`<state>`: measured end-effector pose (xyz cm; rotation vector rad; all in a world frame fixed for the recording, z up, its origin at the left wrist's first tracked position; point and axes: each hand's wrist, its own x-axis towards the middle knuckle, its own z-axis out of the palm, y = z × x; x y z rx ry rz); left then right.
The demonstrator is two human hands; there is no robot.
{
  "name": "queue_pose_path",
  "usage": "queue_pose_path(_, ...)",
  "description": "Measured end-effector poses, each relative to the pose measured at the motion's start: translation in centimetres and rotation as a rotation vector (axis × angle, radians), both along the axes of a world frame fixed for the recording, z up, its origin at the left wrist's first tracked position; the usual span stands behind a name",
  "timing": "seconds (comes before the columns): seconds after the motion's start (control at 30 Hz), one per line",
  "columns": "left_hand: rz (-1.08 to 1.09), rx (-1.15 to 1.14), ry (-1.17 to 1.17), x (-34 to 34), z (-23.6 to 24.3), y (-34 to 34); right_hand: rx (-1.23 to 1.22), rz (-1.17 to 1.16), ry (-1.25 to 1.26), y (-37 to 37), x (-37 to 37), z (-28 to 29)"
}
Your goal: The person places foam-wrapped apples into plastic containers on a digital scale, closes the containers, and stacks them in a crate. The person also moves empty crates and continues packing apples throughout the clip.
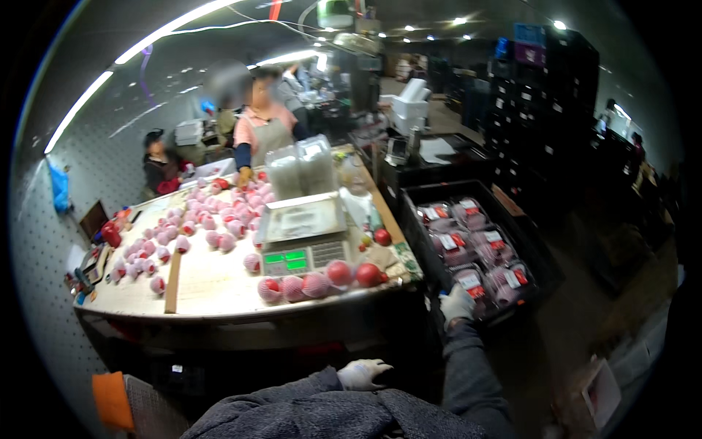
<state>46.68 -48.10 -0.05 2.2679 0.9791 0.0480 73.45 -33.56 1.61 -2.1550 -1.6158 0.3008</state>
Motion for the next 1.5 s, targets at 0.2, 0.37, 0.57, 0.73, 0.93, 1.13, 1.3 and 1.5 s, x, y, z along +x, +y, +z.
queue_pose_path(0.2,0.109,0.058,-0.178,-4.3,-4.2,0.2,0.448,-0.027,0.287,5.8,14.4,12.4)
queue_pose_path(0.37,-0.056,-0.100,0.185,-8.6,-9.5,2.7,0.479,-0.743,0.227,11.2,34.3,26.6)
queue_pose_path(0.57,0.094,0.238,-0.070,-7.1,-6.7,-0.7,0.328,-0.248,0.252,8.0,30.2,21.4)
queue_pose_path(0.73,0.078,0.189,-0.194,-2.1,0.7,1.5,0.278,0.097,0.012,-1.4,14.8,6.9)
queue_pose_path(0.93,-0.153,0.553,-0.193,6.3,6.9,6.7,0.336,0.204,-0.345,-8.0,7.3,-1.0)
queue_pose_path(1.13,-0.189,0.653,0.043,17.7,7.5,9.3,0.629,-0.151,1.192,-11.7,11.6,-1.4)
queue_pose_path(1.3,-0.108,0.638,0.174,20.7,4.5,10.4,0.508,-0.258,1.726,-12.4,15.0,-3.0)
queue_pose_path(1.5,-0.118,0.761,-0.099,19.7,2.6,11.4,0.532,0.493,2.877,-8.2,15.5,-3.2)
